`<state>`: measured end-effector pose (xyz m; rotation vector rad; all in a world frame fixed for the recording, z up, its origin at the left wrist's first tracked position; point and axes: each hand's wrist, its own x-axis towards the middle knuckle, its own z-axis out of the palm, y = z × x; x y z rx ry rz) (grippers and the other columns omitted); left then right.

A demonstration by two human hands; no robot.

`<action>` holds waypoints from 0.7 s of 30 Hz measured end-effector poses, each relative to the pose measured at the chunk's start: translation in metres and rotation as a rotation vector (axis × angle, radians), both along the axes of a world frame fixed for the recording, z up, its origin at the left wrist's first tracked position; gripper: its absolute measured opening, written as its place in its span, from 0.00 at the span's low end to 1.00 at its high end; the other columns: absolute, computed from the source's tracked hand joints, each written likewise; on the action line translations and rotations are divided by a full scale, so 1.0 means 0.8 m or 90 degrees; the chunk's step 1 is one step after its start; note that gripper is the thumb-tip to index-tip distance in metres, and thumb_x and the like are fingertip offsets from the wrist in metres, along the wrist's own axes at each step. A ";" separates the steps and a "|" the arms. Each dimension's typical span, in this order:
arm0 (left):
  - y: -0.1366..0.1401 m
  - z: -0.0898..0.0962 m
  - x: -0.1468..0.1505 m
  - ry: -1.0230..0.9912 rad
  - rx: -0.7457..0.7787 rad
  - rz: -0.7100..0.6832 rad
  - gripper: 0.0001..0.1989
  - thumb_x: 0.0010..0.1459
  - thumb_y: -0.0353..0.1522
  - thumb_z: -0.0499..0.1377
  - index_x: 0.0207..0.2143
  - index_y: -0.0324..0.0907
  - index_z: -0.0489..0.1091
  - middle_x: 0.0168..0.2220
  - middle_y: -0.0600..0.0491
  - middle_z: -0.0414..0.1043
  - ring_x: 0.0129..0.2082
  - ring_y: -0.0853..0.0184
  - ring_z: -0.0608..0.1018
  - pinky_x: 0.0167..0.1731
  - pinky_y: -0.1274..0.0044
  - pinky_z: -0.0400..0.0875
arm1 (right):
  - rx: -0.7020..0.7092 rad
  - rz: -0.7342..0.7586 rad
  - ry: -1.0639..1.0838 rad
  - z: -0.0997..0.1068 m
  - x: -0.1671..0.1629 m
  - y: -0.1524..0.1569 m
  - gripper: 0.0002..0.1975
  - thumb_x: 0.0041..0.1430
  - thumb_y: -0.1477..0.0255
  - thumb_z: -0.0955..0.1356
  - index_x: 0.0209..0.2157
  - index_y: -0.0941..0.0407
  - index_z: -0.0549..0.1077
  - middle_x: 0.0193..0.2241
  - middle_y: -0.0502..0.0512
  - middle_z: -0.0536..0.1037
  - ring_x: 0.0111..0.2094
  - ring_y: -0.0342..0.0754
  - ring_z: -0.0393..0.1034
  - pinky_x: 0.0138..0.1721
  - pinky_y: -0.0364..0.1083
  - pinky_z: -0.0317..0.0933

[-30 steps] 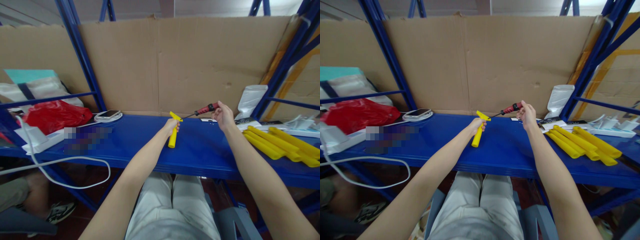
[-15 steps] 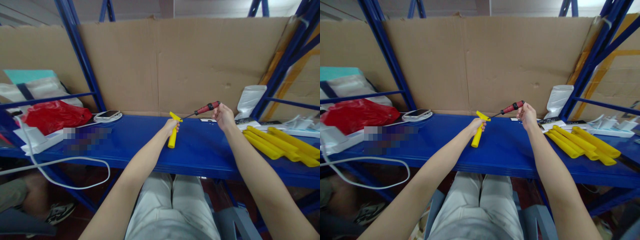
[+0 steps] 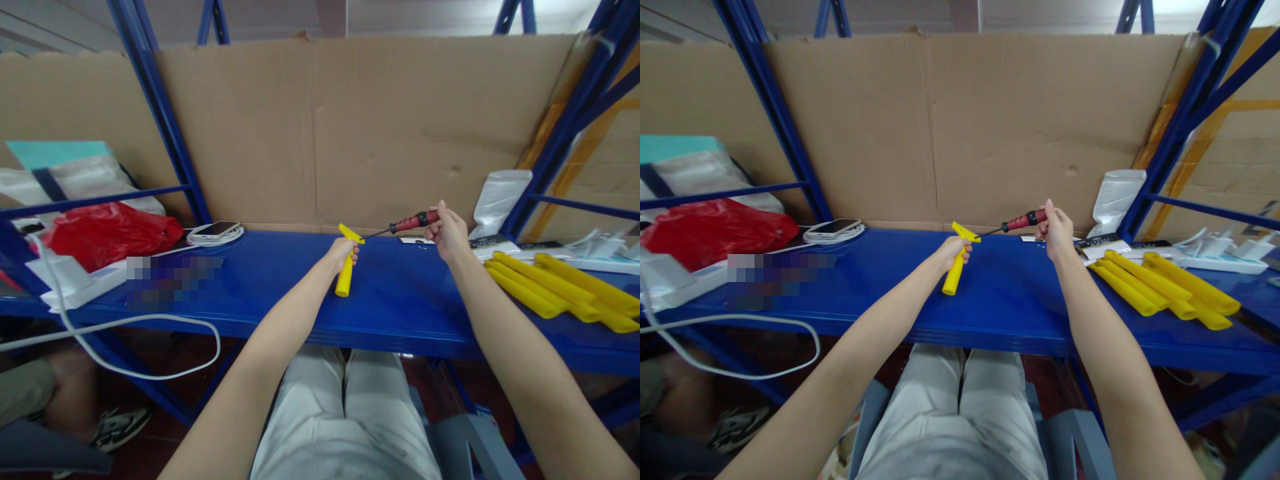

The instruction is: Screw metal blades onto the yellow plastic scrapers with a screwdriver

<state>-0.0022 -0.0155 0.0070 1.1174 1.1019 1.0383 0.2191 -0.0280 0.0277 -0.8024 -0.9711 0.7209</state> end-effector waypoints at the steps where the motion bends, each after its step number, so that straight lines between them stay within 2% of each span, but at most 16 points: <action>1: 0.000 0.000 0.000 0.002 0.000 0.002 0.10 0.59 0.20 0.49 0.29 0.41 0.60 0.15 0.63 0.55 0.10 0.77 0.58 0.15 0.82 0.52 | 0.002 0.009 -0.002 0.001 0.000 -0.002 0.20 0.50 0.53 0.73 0.28 0.54 0.68 0.10 0.39 0.57 0.10 0.37 0.55 0.11 0.37 0.53; 5: -0.001 0.000 0.000 0.008 0.004 -0.001 0.09 0.60 0.20 0.49 0.31 0.40 0.61 0.15 0.63 0.55 0.11 0.77 0.58 0.16 0.82 0.52 | 0.001 0.057 -0.008 0.005 -0.003 -0.008 0.16 0.54 0.58 0.73 0.29 0.54 0.68 0.14 0.42 0.65 0.14 0.38 0.62 0.14 0.37 0.57; 8: -0.001 0.001 -0.001 0.007 0.002 0.000 0.08 0.59 0.20 0.49 0.31 0.40 0.62 0.15 0.63 0.56 0.11 0.77 0.58 0.16 0.81 0.52 | 0.001 0.075 -0.028 0.006 -0.003 -0.008 0.15 0.54 0.62 0.74 0.28 0.54 0.66 0.16 0.42 0.68 0.15 0.39 0.64 0.15 0.37 0.59; 16: -0.005 0.003 0.000 0.019 0.006 -0.002 0.09 0.60 0.20 0.49 0.31 0.40 0.61 0.14 0.63 0.55 0.10 0.78 0.58 0.15 0.82 0.52 | 0.006 0.002 -0.014 -0.003 0.000 0.003 0.26 0.45 0.56 0.77 0.26 0.52 0.58 0.11 0.38 0.62 0.10 0.38 0.57 0.10 0.37 0.52; 21: -0.007 0.004 0.000 0.014 0.004 -0.016 0.09 0.60 0.20 0.49 0.29 0.40 0.60 0.14 0.63 0.56 0.11 0.78 0.57 0.15 0.82 0.52 | -0.009 -0.006 -0.002 -0.003 -0.001 0.005 0.23 0.47 0.58 0.76 0.25 0.52 0.59 0.10 0.38 0.59 0.10 0.38 0.55 0.10 0.38 0.53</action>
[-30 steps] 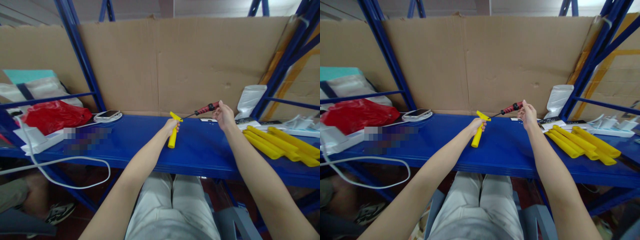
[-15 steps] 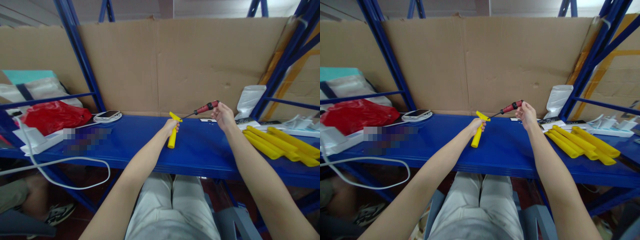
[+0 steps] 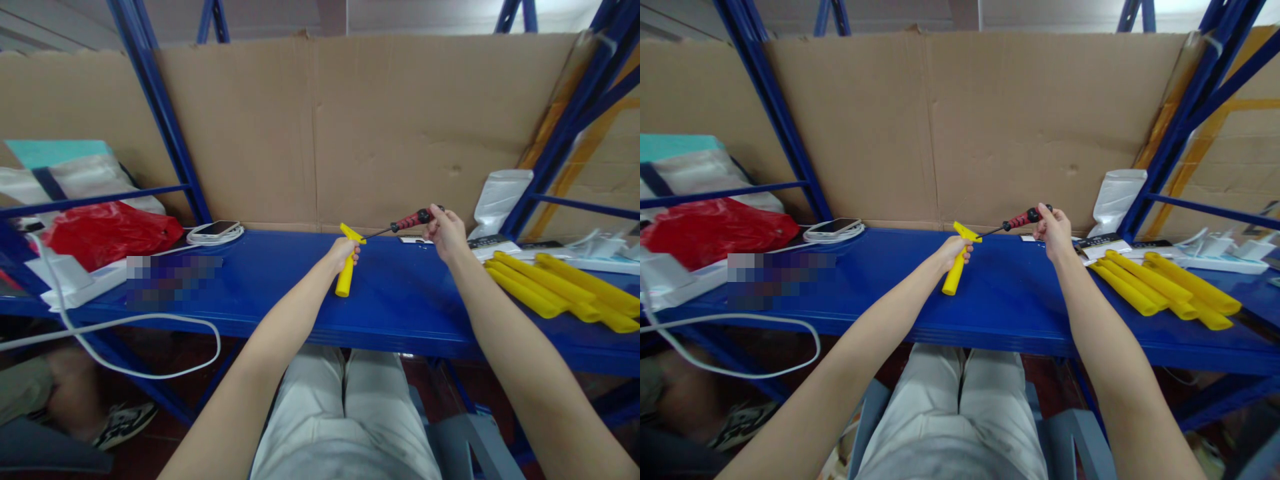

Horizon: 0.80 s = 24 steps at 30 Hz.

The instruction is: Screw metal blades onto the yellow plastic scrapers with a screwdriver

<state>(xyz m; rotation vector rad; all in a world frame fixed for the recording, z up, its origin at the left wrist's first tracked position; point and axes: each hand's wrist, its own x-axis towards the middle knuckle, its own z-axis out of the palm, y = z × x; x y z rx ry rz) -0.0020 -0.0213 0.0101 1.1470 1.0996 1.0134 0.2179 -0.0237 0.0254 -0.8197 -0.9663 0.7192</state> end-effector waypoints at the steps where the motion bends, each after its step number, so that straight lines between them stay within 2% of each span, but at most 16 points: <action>1: 0.000 0.000 0.000 0.000 -0.001 0.000 0.09 0.60 0.20 0.49 0.29 0.40 0.60 0.15 0.63 0.56 0.11 0.78 0.57 0.15 0.82 0.52 | 0.000 0.001 -0.001 0.000 0.000 0.000 0.21 0.47 0.60 0.76 0.26 0.53 0.61 0.10 0.38 0.58 0.10 0.38 0.55 0.10 0.38 0.53; 8: 0.000 0.000 0.000 -0.005 -0.004 0.006 0.10 0.59 0.19 0.50 0.29 0.40 0.60 0.15 0.62 0.56 0.11 0.78 0.57 0.15 0.82 0.51 | 0.018 0.044 -0.031 0.003 -0.001 -0.005 0.18 0.45 0.63 0.77 0.28 0.54 0.67 0.11 0.38 0.59 0.11 0.38 0.57 0.11 0.38 0.55; 16: 0.000 0.000 0.000 0.004 -0.010 0.002 0.08 0.59 0.20 0.50 0.31 0.40 0.62 0.16 0.62 0.56 0.11 0.77 0.58 0.16 0.81 0.51 | 0.018 0.025 -0.021 -0.001 -0.002 -0.003 0.24 0.42 0.60 0.78 0.26 0.53 0.61 0.10 0.36 0.56 0.10 0.36 0.53 0.11 0.37 0.54; 24: 0.000 -0.001 -0.001 -0.002 -0.004 -0.006 0.08 0.59 0.20 0.49 0.31 0.40 0.62 0.15 0.62 0.56 0.11 0.78 0.58 0.15 0.82 0.52 | 0.016 -0.004 -0.002 -0.003 -0.003 -0.001 0.26 0.42 0.58 0.78 0.25 0.52 0.59 0.10 0.37 0.57 0.10 0.36 0.53 0.10 0.36 0.53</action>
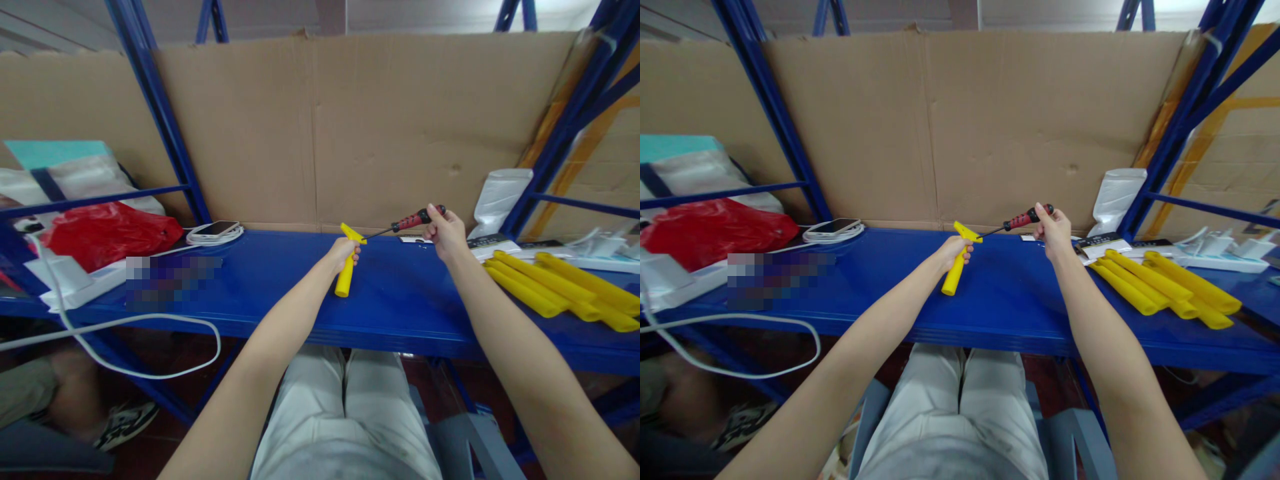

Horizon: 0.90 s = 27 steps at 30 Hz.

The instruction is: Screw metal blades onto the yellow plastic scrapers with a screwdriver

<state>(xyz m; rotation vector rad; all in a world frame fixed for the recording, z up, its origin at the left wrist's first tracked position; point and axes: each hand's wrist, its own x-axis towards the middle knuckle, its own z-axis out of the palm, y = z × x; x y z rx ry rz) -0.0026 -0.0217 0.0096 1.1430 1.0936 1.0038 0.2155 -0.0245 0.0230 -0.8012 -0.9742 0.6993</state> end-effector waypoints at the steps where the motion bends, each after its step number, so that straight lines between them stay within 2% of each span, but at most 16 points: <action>1: 0.000 0.000 0.000 -0.002 -0.001 0.000 0.08 0.59 0.20 0.50 0.31 0.40 0.62 0.15 0.62 0.56 0.11 0.77 0.58 0.15 0.82 0.51 | -0.001 -0.005 0.003 0.000 0.000 0.000 0.26 0.41 0.58 0.78 0.25 0.52 0.58 0.10 0.37 0.56 0.10 0.36 0.53 0.10 0.36 0.53; 7: 0.002 -0.001 -0.001 0.000 -0.003 -0.002 0.08 0.58 0.20 0.50 0.34 0.39 0.64 0.15 0.63 0.56 0.11 0.77 0.58 0.15 0.82 0.51 | -0.005 -0.012 -0.005 -0.001 0.002 0.001 0.26 0.40 0.59 0.79 0.25 0.52 0.59 0.10 0.37 0.58 0.10 0.37 0.54 0.09 0.37 0.53; 12: 0.001 0.000 -0.001 -0.001 -0.008 -0.001 0.08 0.59 0.20 0.50 0.34 0.39 0.64 0.15 0.63 0.56 0.11 0.77 0.58 0.15 0.82 0.52 | -0.030 0.032 -0.024 0.006 0.001 -0.005 0.21 0.43 0.59 0.78 0.28 0.54 0.65 0.11 0.40 0.64 0.11 0.38 0.60 0.12 0.38 0.57; 17: 0.000 0.000 0.000 -0.006 -0.008 0.001 0.08 0.59 0.20 0.50 0.32 0.39 0.63 0.15 0.63 0.56 0.10 0.78 0.57 0.14 0.83 0.52 | -0.029 0.080 -0.044 0.010 -0.003 -0.012 0.20 0.45 0.60 0.77 0.27 0.54 0.64 0.14 0.42 0.69 0.13 0.38 0.62 0.14 0.37 0.58; 27: 0.001 -0.001 0.000 0.000 -0.003 0.004 0.08 0.59 0.19 0.49 0.34 0.39 0.63 0.15 0.63 0.56 0.10 0.78 0.57 0.14 0.83 0.52 | -0.005 0.041 -0.030 0.003 -0.002 -0.004 0.26 0.42 0.58 0.78 0.26 0.53 0.59 0.11 0.37 0.59 0.11 0.36 0.55 0.12 0.36 0.54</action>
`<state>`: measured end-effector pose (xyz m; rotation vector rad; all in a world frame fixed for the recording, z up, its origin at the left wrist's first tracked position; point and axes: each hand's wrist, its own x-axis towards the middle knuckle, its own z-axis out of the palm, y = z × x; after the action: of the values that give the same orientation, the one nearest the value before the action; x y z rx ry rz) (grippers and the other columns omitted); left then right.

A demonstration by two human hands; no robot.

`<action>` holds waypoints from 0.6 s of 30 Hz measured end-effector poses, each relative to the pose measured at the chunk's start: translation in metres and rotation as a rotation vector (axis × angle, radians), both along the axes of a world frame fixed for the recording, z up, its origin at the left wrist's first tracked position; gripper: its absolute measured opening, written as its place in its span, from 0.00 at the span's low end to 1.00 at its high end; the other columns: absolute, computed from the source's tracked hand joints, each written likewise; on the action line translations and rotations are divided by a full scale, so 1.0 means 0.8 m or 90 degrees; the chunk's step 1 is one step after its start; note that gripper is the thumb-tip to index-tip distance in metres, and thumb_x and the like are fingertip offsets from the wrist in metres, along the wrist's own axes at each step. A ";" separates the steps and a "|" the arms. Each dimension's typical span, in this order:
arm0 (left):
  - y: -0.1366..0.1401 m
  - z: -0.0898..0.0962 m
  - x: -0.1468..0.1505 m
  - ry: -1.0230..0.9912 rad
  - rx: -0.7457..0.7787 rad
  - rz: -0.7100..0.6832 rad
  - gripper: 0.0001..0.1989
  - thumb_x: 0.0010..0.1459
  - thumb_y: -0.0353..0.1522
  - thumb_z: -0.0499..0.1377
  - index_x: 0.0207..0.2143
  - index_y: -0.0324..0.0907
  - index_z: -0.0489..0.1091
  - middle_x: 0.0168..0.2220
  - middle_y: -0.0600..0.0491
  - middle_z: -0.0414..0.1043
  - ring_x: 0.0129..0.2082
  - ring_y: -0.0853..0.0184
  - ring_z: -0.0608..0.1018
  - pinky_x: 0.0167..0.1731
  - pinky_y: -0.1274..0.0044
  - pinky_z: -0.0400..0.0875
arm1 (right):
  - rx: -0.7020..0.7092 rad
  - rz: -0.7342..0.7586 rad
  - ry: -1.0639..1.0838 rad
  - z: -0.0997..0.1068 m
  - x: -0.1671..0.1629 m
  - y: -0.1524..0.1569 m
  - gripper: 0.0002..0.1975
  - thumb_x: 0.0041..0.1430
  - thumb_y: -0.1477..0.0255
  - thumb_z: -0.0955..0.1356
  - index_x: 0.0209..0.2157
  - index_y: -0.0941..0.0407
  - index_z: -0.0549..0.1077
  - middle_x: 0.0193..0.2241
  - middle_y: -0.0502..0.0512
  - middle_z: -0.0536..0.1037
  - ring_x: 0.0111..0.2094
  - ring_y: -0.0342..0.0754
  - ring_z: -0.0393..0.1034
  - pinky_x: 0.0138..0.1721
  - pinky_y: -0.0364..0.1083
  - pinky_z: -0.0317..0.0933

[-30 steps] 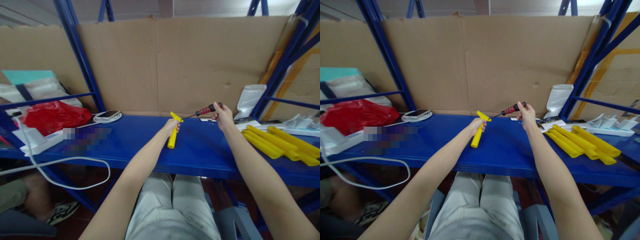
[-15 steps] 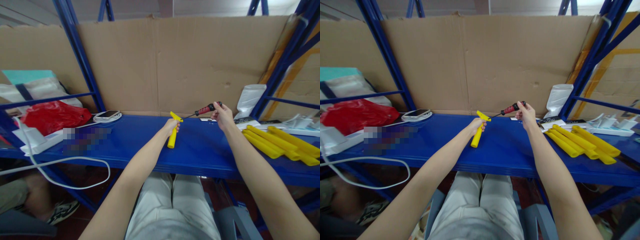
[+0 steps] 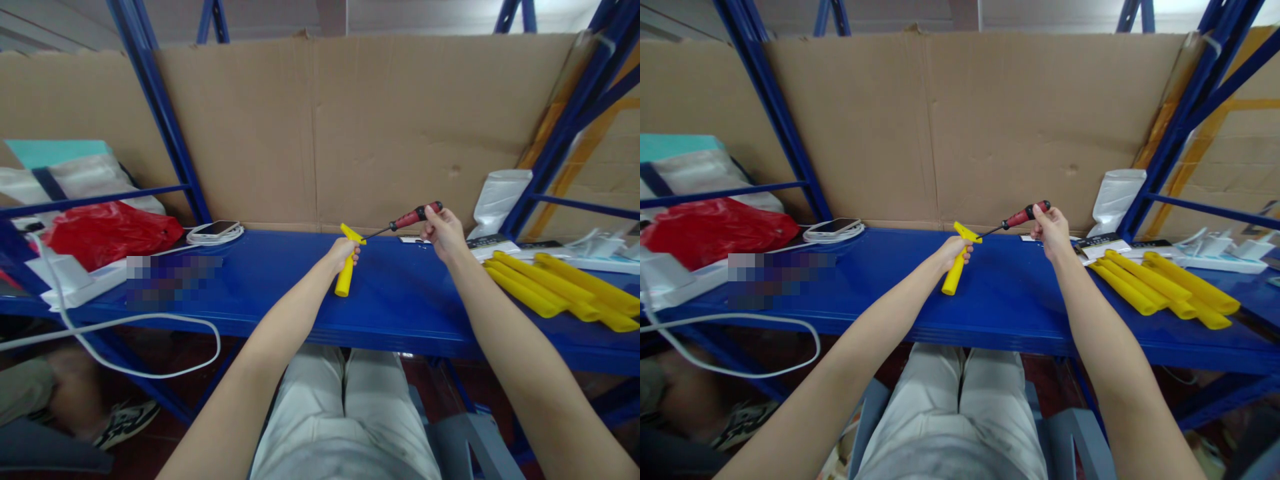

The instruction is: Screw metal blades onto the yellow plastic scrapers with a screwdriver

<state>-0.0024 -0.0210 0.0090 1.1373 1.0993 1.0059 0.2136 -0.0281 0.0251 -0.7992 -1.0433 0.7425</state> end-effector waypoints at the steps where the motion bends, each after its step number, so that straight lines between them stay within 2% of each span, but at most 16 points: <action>1: 0.000 0.000 0.000 0.000 -0.001 0.000 0.08 0.60 0.19 0.49 0.33 0.39 0.62 0.15 0.63 0.56 0.10 0.78 0.58 0.14 0.83 0.52 | 0.002 -0.001 0.003 -0.001 0.001 0.001 0.26 0.42 0.58 0.78 0.26 0.53 0.58 0.12 0.37 0.59 0.11 0.36 0.55 0.12 0.36 0.54; 6: -0.002 0.002 0.001 0.006 0.004 -0.015 0.09 0.61 0.20 0.48 0.30 0.40 0.60 0.15 0.63 0.56 0.10 0.78 0.57 0.14 0.82 0.52 | 0.029 -0.013 0.036 -0.004 0.001 0.007 0.28 0.41 0.58 0.78 0.26 0.52 0.56 0.12 0.36 0.58 0.11 0.36 0.55 0.11 0.37 0.52; 12: -0.003 0.001 0.002 -0.007 0.013 -0.029 0.10 0.60 0.20 0.48 0.30 0.41 0.59 0.15 0.63 0.56 0.10 0.78 0.57 0.14 0.83 0.52 | 0.077 -0.082 0.078 -0.002 0.002 0.012 0.26 0.45 0.58 0.76 0.26 0.52 0.55 0.12 0.35 0.55 0.11 0.36 0.53 0.12 0.37 0.49; 18: 0.001 0.000 0.002 -0.010 0.013 -0.023 0.10 0.61 0.20 0.48 0.29 0.41 0.58 0.15 0.63 0.56 0.10 0.79 0.57 0.14 0.83 0.52 | 0.014 -0.096 0.043 -0.005 -0.004 0.009 0.24 0.46 0.59 0.76 0.26 0.52 0.56 0.11 0.35 0.56 0.10 0.37 0.54 0.11 0.38 0.48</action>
<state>-0.0010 -0.0203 0.0086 1.1600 1.0539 0.9981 0.2103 -0.0207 0.0214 -0.8190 -0.9189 0.6249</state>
